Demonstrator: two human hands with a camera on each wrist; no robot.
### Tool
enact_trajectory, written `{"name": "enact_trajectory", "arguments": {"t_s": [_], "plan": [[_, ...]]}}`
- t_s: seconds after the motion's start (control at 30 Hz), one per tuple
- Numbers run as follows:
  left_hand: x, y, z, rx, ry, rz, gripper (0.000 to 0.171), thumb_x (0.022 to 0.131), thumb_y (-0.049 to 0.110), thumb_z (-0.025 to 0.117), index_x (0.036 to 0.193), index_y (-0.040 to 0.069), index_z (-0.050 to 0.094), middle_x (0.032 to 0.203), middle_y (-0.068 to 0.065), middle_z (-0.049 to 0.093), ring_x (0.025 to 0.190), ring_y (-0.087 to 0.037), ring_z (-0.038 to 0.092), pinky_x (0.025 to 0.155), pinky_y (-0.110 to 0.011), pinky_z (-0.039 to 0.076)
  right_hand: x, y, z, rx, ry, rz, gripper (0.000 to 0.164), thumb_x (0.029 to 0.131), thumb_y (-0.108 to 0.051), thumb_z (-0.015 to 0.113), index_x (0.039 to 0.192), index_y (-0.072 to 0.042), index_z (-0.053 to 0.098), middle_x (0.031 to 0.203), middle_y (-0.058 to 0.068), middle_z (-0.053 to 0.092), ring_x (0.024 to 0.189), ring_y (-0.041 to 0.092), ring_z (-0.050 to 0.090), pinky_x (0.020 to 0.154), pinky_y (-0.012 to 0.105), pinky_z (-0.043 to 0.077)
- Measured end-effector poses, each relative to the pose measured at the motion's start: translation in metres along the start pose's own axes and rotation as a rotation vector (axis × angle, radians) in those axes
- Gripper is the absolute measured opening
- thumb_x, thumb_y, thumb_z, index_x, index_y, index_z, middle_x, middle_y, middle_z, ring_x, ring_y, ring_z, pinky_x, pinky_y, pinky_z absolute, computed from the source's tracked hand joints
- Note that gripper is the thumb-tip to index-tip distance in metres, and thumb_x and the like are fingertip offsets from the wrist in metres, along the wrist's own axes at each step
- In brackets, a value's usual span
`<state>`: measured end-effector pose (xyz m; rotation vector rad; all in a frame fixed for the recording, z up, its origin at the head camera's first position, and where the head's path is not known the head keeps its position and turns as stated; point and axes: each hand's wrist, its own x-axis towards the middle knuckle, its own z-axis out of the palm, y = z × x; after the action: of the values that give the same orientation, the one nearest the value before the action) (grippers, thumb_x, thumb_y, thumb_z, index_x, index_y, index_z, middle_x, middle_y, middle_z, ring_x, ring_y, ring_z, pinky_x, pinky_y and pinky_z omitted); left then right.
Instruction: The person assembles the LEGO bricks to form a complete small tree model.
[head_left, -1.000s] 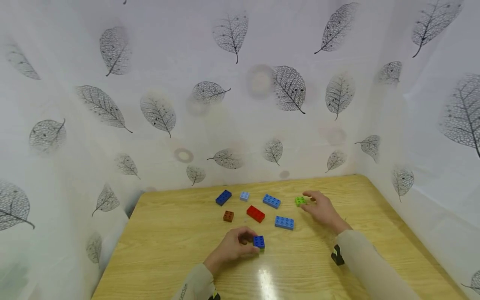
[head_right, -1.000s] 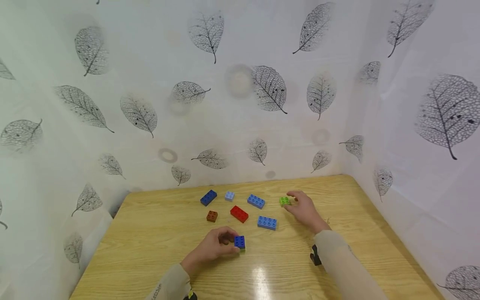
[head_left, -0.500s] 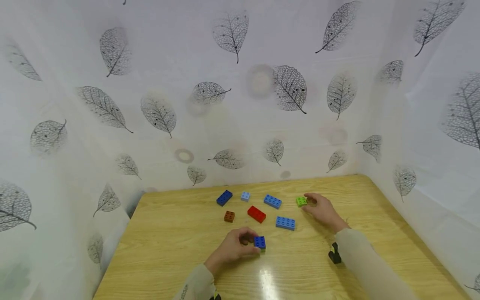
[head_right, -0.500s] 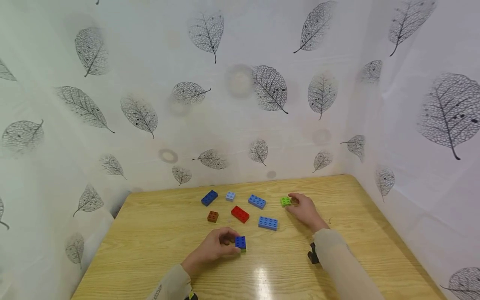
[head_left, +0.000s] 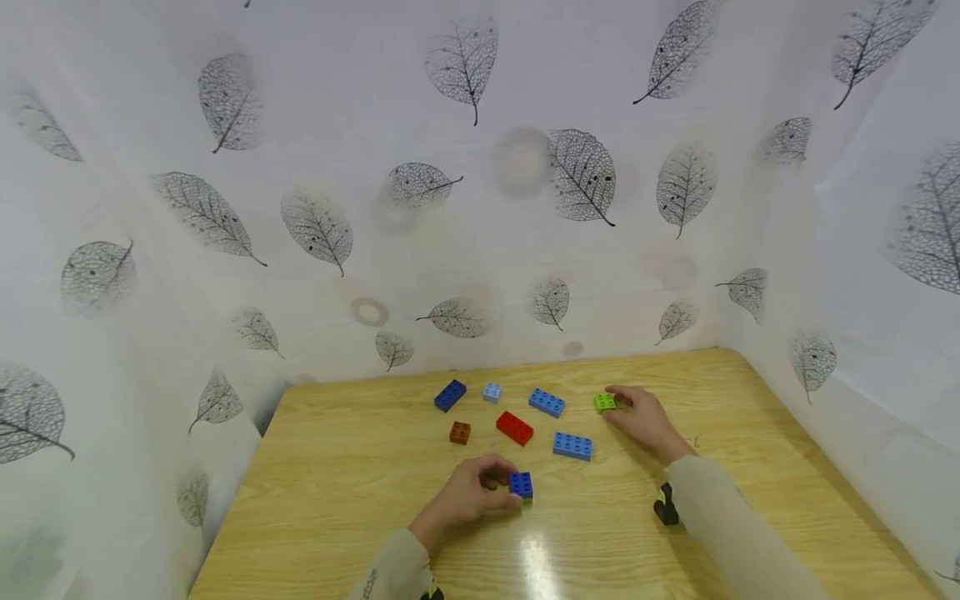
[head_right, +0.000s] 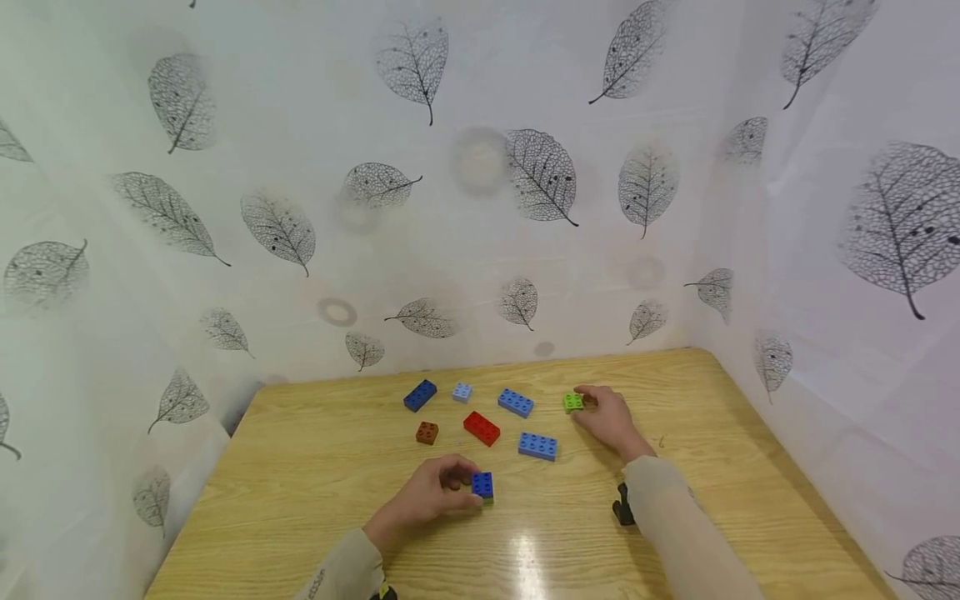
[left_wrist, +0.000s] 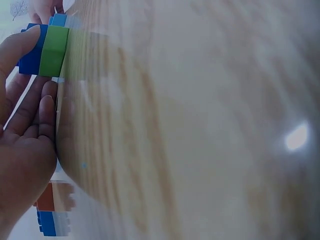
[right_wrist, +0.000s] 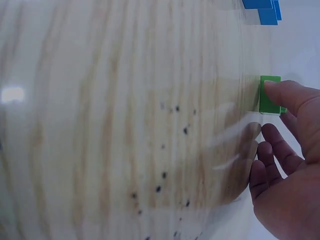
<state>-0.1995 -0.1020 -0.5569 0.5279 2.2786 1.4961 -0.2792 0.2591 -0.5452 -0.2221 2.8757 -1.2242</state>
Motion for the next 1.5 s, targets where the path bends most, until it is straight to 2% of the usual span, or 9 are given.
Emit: {"name": "enact_trajectory", "arguments": {"t_s": [0.17, 0.4, 0.53, 0.87, 1.07, 1.3, 1.5], "plan": [[0.001, -0.001, 0.001, 0.004, -0.001, -0.002, 0.035, 0.088, 0.022, 0.087, 0.12, 0.02, 0.073, 0.113, 0.004, 0.073, 0.105, -0.015, 0.065, 0.088, -0.024, 0.051, 0.0, 0.002, 0.001, 0.011, 0.011, 0.001, 0.048, 0.097, -0.015, 0.075, 0.14, 0.004, 0.062, 0.139, 0.034, 0.059, 0.129, 0.052, 0.058, 0.108, 0.063, 0.047], [0.001, -0.002, 0.002, -0.006, -0.002, -0.011, 0.035, 0.088, 0.022, 0.087, 0.12, 0.02, 0.073, 0.113, 0.004, 0.073, 0.105, -0.016, 0.064, 0.087, -0.023, 0.05, -0.001, -0.002, -0.003, 0.07, -0.033, 0.074, 0.051, 0.1, -0.022, 0.074, 0.142, 0.002, 0.059, 0.142, 0.028, 0.06, 0.127, 0.044, 0.059, 0.105, 0.058, 0.051], [0.001, -0.002, 0.001, -0.002, -0.002, -0.009, 0.035, 0.088, 0.022, 0.087, 0.12, 0.02, 0.073, 0.112, 0.004, 0.073, 0.105, -0.015, 0.064, 0.087, -0.023, 0.05, -0.002, -0.008, -0.002, 0.087, -0.053, 0.071, 0.051, 0.099, -0.027, 0.074, 0.141, -0.001, 0.06, 0.141, 0.023, 0.062, 0.126, 0.041, 0.06, 0.102, 0.055, 0.053], [0.001, -0.001, 0.001, 0.01, -0.007, -0.016, 0.035, 0.088, 0.024, 0.087, 0.12, 0.02, 0.073, 0.111, 0.005, 0.072, 0.104, -0.013, 0.064, 0.088, -0.023, 0.05, -0.015, -0.041, 0.004, 0.018, -0.09, -0.035, 0.044, 0.097, -0.026, 0.076, 0.134, -0.005, 0.066, 0.132, 0.017, 0.069, 0.124, 0.039, 0.06, 0.103, 0.061, 0.05], [0.001, 0.0, 0.0, 0.016, -0.005, -0.021, 0.035, 0.088, 0.026, 0.087, 0.12, 0.02, 0.073, 0.111, 0.005, 0.073, 0.104, -0.013, 0.064, 0.088, -0.023, 0.05, -0.021, -0.056, 0.011, 0.021, -0.101, -0.129, 0.041, 0.095, -0.029, 0.079, 0.129, -0.008, 0.07, 0.126, 0.01, 0.071, 0.12, 0.033, 0.062, 0.099, 0.058, 0.052], [0.001, 0.0, -0.001, 0.018, -0.006, -0.016, 0.035, 0.088, 0.026, 0.087, 0.12, 0.02, 0.074, 0.112, 0.005, 0.073, 0.104, -0.012, 0.064, 0.089, -0.024, 0.05, -0.032, -0.071, 0.021, 0.053, -0.133, -0.171, 0.038, 0.093, -0.028, 0.082, 0.125, -0.012, 0.071, 0.123, 0.006, 0.072, 0.119, 0.034, 0.062, 0.097, 0.055, 0.053], [0.0, 0.003, -0.001, -0.006, 0.0, -0.021, 0.035, 0.088, 0.023, 0.087, 0.12, 0.02, 0.074, 0.112, 0.004, 0.073, 0.105, -0.015, 0.064, 0.088, -0.024, 0.05, -0.042, -0.081, 0.03, 0.048, -0.157, -0.245, 0.036, 0.092, -0.03, 0.083, 0.123, -0.014, 0.071, 0.119, 0.003, 0.072, 0.114, 0.031, 0.066, 0.093, 0.055, 0.056]]}}
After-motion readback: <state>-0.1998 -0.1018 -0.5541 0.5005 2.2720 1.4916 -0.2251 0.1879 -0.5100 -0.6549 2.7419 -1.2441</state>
